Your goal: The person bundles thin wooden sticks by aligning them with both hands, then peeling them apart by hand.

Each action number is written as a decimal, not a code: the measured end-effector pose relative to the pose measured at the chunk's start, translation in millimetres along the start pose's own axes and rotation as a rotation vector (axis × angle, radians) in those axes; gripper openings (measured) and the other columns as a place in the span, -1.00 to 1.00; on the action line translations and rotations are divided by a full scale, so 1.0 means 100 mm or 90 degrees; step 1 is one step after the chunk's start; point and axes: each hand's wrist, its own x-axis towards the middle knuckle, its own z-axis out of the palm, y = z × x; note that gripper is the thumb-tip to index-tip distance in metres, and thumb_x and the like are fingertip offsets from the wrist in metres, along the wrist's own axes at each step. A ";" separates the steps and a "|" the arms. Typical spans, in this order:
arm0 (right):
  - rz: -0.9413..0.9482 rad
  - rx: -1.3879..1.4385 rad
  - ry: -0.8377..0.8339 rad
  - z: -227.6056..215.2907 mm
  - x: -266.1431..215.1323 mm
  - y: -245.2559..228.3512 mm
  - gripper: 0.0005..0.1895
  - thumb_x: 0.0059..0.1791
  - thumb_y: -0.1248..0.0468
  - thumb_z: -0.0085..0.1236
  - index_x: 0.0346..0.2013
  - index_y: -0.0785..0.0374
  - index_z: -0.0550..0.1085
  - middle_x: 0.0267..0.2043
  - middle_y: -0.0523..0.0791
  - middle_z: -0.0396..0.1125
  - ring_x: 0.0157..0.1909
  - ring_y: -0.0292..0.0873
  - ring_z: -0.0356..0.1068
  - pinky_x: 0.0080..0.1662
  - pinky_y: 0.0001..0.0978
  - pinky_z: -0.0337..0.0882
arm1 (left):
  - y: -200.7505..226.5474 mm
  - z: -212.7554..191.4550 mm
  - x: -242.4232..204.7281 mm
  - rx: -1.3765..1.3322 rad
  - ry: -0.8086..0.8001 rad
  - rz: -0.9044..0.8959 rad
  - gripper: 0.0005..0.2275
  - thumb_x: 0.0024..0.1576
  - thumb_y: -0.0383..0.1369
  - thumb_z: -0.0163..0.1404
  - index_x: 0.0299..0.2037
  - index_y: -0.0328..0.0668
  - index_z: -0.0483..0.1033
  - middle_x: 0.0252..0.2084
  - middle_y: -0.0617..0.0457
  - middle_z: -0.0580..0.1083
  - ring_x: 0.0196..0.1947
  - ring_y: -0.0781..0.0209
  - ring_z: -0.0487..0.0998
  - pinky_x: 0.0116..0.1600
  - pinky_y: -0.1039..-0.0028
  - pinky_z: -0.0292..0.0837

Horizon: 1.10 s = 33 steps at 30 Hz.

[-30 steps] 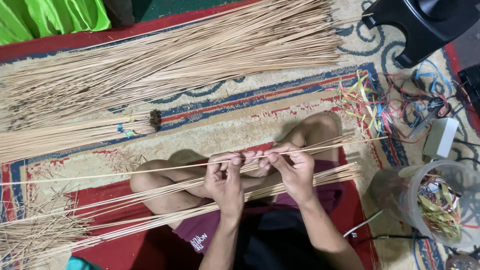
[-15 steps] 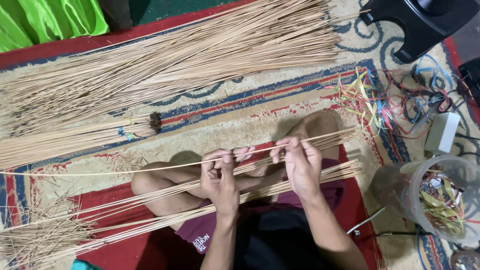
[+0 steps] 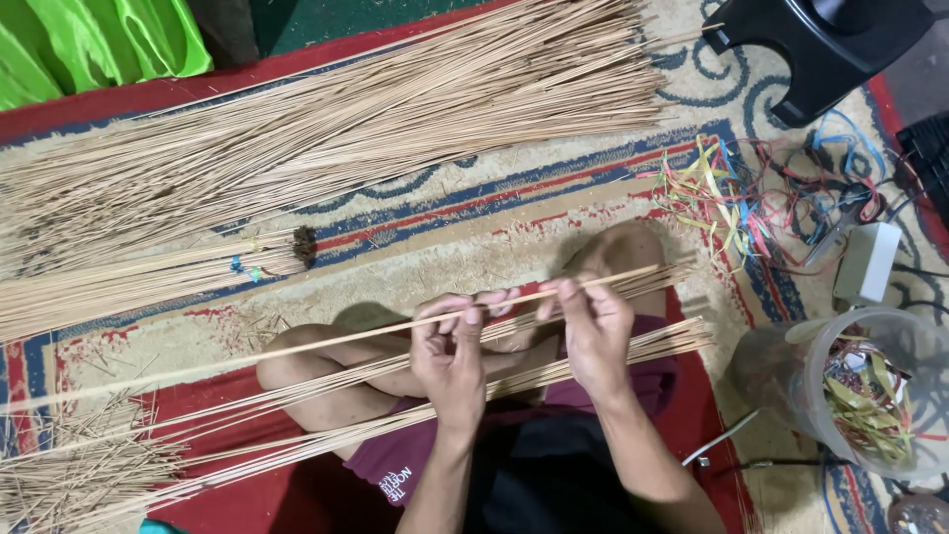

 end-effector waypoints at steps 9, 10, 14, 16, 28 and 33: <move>-0.031 0.009 -0.024 -0.02 0.02 -0.03 -0.63 0.20 0.29 -0.09 -0.40 0.42 0.51 -0.49 0.06 0.41 -0.52 -0.14 0.45 -0.41 -0.41 0.47 | 0.11 0.03 0.04 -0.001 0.038 0.029 -0.94 0.30 -0.49 -0.09 -0.15 -0.35 0.38 -0.30 -0.34 0.63 -0.28 0.03 0.71 -0.11 0.25 0.65; -0.031 0.009 -0.024 0.02 0.05 -0.14 -0.63 0.20 0.29 -0.09 -0.40 0.42 0.51 -0.49 0.06 0.41 -0.52 -0.14 0.45 -0.41 -0.41 0.47 | 0.10 0.02 0.05 -0.001 0.038 0.028 -0.94 0.30 -0.49 -0.09 -0.15 -0.35 0.38 -0.30 -0.34 0.63 -0.28 0.03 0.71 -0.11 0.25 0.65; -0.051 -0.101 -0.135 0.03 0.12 -0.33 -0.71 0.08 0.25 0.12 -0.35 0.48 0.55 -0.45 0.07 0.47 -0.42 -0.13 0.48 -0.26 -0.35 0.52 | 0.11 0.01 0.05 -0.027 0.061 0.026 -0.92 0.31 -0.48 -0.10 -0.15 -0.38 0.36 -0.32 -0.37 0.62 -0.31 0.00 0.71 -0.14 0.25 0.67; -0.053 -0.089 -0.144 -0.06 0.14 -0.24 -0.65 0.08 0.17 0.12 -0.30 0.48 0.55 -0.43 0.08 0.48 -0.38 -0.13 0.50 -0.21 -0.35 0.52 | 0.13 0.02 0.06 -0.025 0.058 0.026 -0.91 0.30 -0.47 -0.10 -0.15 -0.38 0.36 -0.31 -0.37 0.62 -0.31 0.01 0.70 -0.14 0.24 0.67; -0.098 -0.136 -0.197 0.01 0.14 -0.43 -0.58 0.16 0.24 -0.06 -0.48 0.44 0.53 -0.65 -0.02 0.40 -0.55 -0.17 0.40 -0.34 -0.37 0.47 | 0.00 -0.01 0.01 -0.049 0.061 0.012 -0.93 0.28 -0.50 -0.05 -0.17 -0.39 0.36 -0.37 -0.39 0.60 -0.37 -0.01 0.71 -0.21 0.27 0.69; -0.187 -0.157 -0.241 0.09 0.21 -0.62 -0.73 0.08 0.35 0.07 -0.46 0.40 0.58 -0.59 -0.02 0.43 -0.55 -0.09 0.36 -0.35 -0.30 0.46 | -0.06 -0.04 0.01 -0.115 0.105 0.000 -0.89 0.27 -0.46 -0.02 -0.19 -0.38 0.34 -0.42 -0.37 0.58 -0.43 0.05 0.70 -0.28 0.34 0.69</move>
